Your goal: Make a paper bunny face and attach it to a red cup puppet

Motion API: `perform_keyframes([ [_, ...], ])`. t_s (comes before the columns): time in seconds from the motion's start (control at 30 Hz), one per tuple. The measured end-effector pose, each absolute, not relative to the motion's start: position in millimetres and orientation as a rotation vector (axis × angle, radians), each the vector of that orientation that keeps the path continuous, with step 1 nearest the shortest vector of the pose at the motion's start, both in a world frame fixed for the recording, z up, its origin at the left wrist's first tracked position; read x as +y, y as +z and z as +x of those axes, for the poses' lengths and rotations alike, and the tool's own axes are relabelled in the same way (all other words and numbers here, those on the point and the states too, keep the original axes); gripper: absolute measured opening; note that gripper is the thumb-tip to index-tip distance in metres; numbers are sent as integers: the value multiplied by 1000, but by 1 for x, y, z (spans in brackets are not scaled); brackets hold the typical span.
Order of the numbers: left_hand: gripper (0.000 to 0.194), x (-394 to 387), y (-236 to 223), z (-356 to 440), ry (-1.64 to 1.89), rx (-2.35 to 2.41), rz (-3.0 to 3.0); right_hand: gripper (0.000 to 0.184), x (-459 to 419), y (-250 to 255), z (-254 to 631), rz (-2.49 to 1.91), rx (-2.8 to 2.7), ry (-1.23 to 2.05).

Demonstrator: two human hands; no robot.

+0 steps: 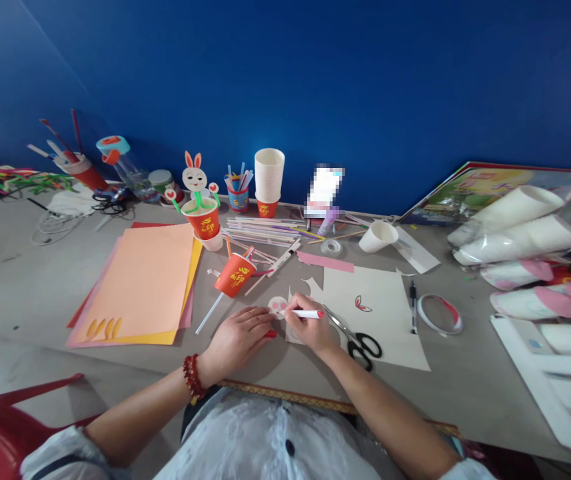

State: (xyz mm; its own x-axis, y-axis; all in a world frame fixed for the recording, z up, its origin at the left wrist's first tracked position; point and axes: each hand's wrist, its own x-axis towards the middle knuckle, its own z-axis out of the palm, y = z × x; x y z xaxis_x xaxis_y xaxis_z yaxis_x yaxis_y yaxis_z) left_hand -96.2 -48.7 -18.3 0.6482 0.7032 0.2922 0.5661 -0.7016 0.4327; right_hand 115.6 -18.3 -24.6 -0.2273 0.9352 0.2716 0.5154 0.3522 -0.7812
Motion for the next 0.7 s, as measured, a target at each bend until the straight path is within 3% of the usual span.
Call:
perform_keyframes([
  [0.7,22,-49,-19,-97,632,1012,2562,19,-19,-23,115,-1296,-1843,712],
])
